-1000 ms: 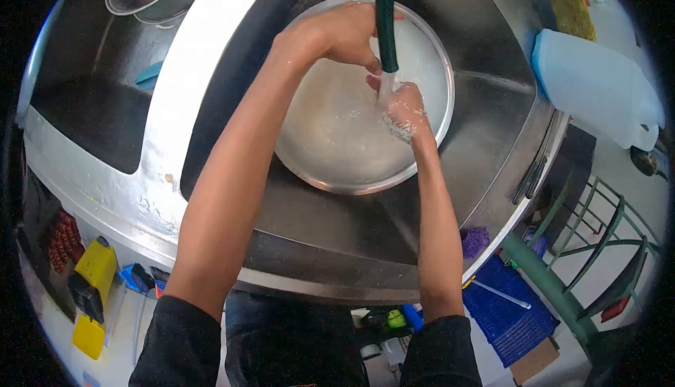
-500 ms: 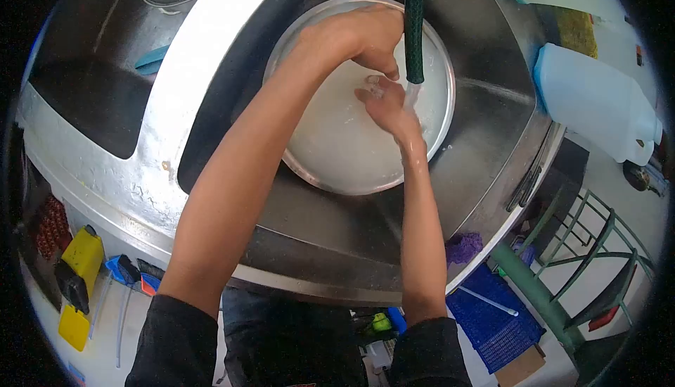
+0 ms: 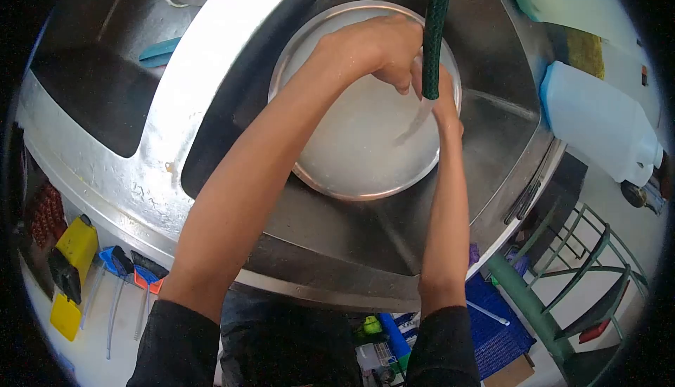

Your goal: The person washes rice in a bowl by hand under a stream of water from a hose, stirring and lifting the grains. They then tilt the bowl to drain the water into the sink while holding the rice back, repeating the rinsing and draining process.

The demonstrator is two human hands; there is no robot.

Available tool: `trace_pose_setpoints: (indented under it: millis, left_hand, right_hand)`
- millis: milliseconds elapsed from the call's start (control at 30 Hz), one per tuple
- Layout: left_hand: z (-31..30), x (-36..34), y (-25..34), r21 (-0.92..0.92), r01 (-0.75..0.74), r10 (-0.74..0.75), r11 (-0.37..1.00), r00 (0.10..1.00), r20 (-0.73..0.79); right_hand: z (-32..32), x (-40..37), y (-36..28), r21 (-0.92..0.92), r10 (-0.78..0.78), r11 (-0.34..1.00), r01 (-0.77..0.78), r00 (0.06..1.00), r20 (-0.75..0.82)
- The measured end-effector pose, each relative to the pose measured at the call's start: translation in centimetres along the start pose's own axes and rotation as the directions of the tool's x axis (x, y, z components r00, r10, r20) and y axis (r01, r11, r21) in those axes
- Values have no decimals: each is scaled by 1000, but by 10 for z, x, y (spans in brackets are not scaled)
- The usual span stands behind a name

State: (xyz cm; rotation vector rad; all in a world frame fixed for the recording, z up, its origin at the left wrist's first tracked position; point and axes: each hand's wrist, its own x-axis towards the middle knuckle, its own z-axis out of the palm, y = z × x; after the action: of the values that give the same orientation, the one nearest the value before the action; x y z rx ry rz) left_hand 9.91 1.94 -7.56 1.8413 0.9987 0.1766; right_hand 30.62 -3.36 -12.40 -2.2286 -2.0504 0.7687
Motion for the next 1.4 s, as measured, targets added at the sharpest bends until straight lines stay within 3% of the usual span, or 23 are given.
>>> trace_pose_setpoints:
  millis: [300, 367, 567, 700, 767, 867, 900, 967, 1167, 1200, 1267, 1300, 1367, 1400]
  left_hand:
    - [-7, -2, 3, 59, 46, -46, 997, 999, 5]
    - [-7, 0, 5, 109, 31, -32, 994, 999, 5]
    - [-17, -4, 12, 129, 90, -99, 987, 993, 66]
    - [-12, -2, 17, 134, 96, -103, 986, 993, 52]
    - [-9, 0, 14, 129, 69, -73, 989, 997, 29]
    - [-3, 6, 14, 128, 61, -67, 990, 996, 50]
    - [-1, 8, 13, 131, 59, -66, 990, 997, 49]
    - [5, 11, 13, 98, 48, -50, 994, 999, 22]
    - [13, 16, 3, 119, -19, 30, 993, 996, -84]
    - [14, 16, 4, 117, -21, 31, 993, 996, -84]
    - [14, 15, 5, 117, -20, 30, 993, 996, -85]
    - [13, 17, 6, 119, -22, 32, 993, 995, -90]
    - [13, 18, 9, 175, -17, 24, 984, 999, -41]
    - [11, 18, 10, 176, -18, 26, 984, 999, -44]
  right_hand:
    - [57, 95, 27, 422, 51, 903, -80, 996, 79]
    - [60, 59, 37, 513, 52, 853, -94, 994, 96]
    - [37, -146, 54, 753, 47, 642, -146, 987, 152]
    - [33, -205, 65, 867, 50, 466, -176, 984, 173]
    - [48, -178, 64, 909, 54, 375, -183, 983, 175]
    - [127, 5, 34, 954, 54, 234, -185, 983, 177]
    - [137, 29, 30, 965, 50, 184, -185, 983, 178]
    - [130, -21, 40, 979, 46, 84, -187, 982, 184]
    - [131, -18, 62, 963, 37, -199, -182, 981, 193]
    - [127, -21, 66, 963, 38, -197, -182, 981, 193]
    - [111, -26, 78, 961, -51, 67, -268, 961, 272]
    - [100, -23, 83, 962, -54, 71, -264, 962, 268]
    - [81, -20, 88, 921, -367, 27, -389, 853, 371]
    - [67, -20, 64, 922, -369, 29, -386, 853, 369]
